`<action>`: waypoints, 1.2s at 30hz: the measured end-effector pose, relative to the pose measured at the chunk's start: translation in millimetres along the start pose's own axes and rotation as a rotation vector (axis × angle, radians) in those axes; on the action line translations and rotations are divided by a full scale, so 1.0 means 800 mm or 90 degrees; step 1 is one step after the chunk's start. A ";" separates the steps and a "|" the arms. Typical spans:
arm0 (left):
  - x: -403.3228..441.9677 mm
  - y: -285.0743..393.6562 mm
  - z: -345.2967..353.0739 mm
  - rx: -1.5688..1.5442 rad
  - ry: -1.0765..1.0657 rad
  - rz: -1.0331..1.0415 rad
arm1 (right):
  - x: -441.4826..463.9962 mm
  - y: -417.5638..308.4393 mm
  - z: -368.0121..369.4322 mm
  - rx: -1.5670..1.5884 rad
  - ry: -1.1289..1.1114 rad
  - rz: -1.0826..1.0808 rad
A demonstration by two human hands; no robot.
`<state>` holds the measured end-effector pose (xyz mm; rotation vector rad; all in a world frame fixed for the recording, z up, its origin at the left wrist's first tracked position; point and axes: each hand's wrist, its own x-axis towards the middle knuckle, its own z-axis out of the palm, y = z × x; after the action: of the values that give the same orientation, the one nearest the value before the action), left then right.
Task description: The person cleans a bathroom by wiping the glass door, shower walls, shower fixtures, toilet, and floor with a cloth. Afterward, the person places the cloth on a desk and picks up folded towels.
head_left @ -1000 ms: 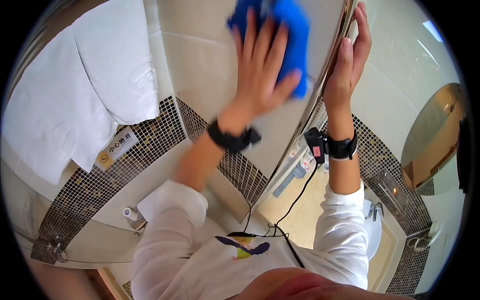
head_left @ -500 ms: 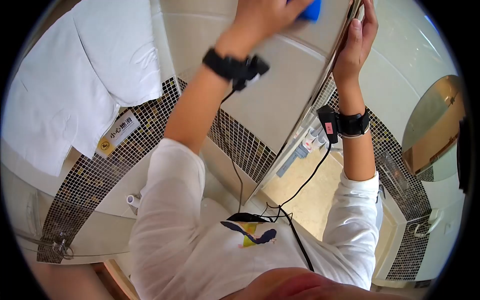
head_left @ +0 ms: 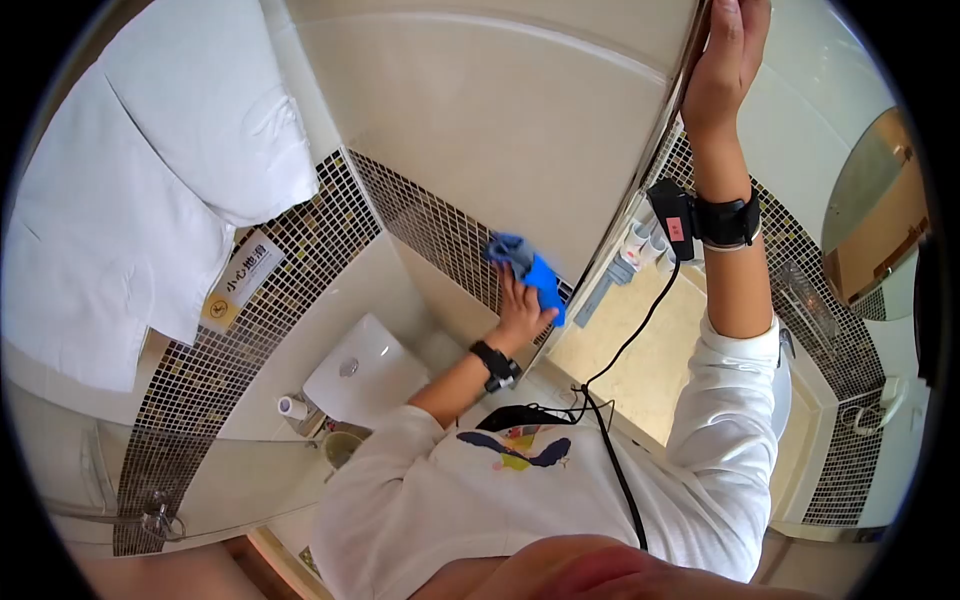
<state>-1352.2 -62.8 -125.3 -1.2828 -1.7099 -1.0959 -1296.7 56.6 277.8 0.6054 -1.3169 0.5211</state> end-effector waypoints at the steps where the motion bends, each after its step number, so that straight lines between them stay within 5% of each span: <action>1: 0.043 -0.013 -0.015 0.004 0.056 0.024 | -0.001 0.000 0.000 0.000 0.001 0.002; 7: 0.403 -0.059 -0.170 0.076 0.256 0.221 | -0.006 0.006 0.000 0.005 -0.003 0.019; 10: 0.463 -0.050 -0.197 0.059 0.280 0.236 | -0.005 0.008 -0.001 0.014 -0.002 0.017; 15: 0.293 -0.059 -0.118 0.006 0.226 0.124 | -0.007 0.004 -0.002 -0.015 0.015 0.021; 20: -0.065 -0.001 0.003 -0.099 -0.110 -0.247 | -0.007 0.007 -0.002 -0.065 0.028 0.007; 25: -0.011 -0.049 -0.004 -0.131 0.044 -0.430 | -0.003 0.021 -0.012 -0.095 -0.012 -0.057; 28: 0.148 -0.123 -0.095 -0.065 0.174 -0.283 | -0.006 0.020 -0.012 -0.091 -0.006 -0.047; 31: 0.310 -0.157 -0.187 0.065 0.081 0.028 | 0.000 0.025 -0.019 -0.119 -0.027 -0.103; 33: 0.401 -0.098 -0.235 0.183 0.049 0.187 | -0.002 -0.016 -0.011 -0.032 -0.122 -0.004; 36: 0.470 -0.068 -0.234 0.133 0.105 0.315 | -0.004 0.010 -0.021 -0.063 0.008 0.116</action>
<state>-1485.6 -110.8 273.6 -1.3419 -1.2526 -0.6918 -1290.4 73.9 273.2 0.4020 -1.3852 0.6039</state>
